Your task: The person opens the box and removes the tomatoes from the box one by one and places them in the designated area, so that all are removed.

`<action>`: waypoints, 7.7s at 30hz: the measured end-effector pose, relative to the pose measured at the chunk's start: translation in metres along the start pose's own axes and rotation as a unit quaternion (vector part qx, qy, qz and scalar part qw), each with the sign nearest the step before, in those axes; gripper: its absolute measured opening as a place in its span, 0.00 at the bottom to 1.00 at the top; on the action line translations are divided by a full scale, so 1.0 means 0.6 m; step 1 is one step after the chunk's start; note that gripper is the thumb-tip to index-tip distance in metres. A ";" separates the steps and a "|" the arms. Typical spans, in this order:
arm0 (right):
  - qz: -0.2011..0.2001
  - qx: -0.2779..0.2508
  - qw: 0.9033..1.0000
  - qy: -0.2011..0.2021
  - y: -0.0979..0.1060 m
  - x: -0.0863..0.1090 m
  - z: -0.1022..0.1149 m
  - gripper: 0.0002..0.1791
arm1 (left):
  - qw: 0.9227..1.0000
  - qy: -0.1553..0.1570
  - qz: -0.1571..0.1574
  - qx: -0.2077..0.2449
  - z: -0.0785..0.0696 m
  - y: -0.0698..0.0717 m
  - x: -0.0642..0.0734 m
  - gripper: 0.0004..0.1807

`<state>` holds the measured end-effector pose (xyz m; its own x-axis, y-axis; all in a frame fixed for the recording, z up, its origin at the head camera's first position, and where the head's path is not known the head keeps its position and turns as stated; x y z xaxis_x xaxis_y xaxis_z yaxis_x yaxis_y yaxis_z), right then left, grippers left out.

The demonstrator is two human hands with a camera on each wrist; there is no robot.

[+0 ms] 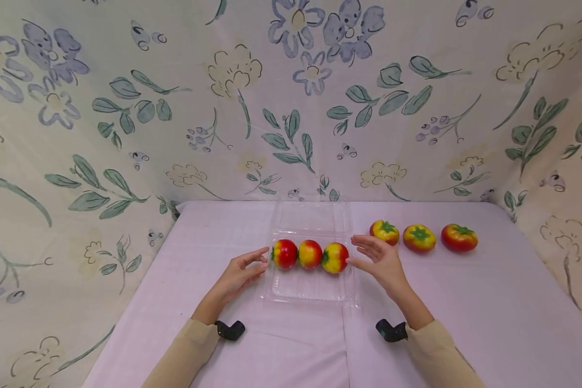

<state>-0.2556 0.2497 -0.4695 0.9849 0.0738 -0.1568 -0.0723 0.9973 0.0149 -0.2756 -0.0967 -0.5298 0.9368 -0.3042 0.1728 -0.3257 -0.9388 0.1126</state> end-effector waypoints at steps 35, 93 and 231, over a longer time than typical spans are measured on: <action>0.048 0.169 0.984 0.038 -0.038 -0.032 -0.023 0.33 | 1.000 0.005 -0.004 -0.006 -0.001 -0.001 0.001 0.27; 0.086 0.235 0.964 0.085 -0.047 -0.030 0.002 0.36 | 1.000 0.006 -0.006 -0.009 -0.002 -0.003 0.001 0.27; -0.099 -0.055 0.982 -0.153 0.136 0.077 -0.084 0.38 | 1.000 -0.004 -0.003 0.004 0.001 -0.002 -0.002 0.26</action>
<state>-0.2241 0.3348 -0.5254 0.9814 -0.1091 0.1578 0.1251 0.9875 -0.0955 -0.2763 -0.0951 -0.5309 0.9398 -0.3002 0.1634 -0.3193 -0.9416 0.1065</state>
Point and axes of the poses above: each hand's wrist, its own x-axis away from the middle knuckle, its own y-axis out of the back of the hand, z = x × y, the point moved 6 cm from there along -x, towards the middle knuckle, and after that the axes turned 13 degrees about -x, right-handed, at the moved point
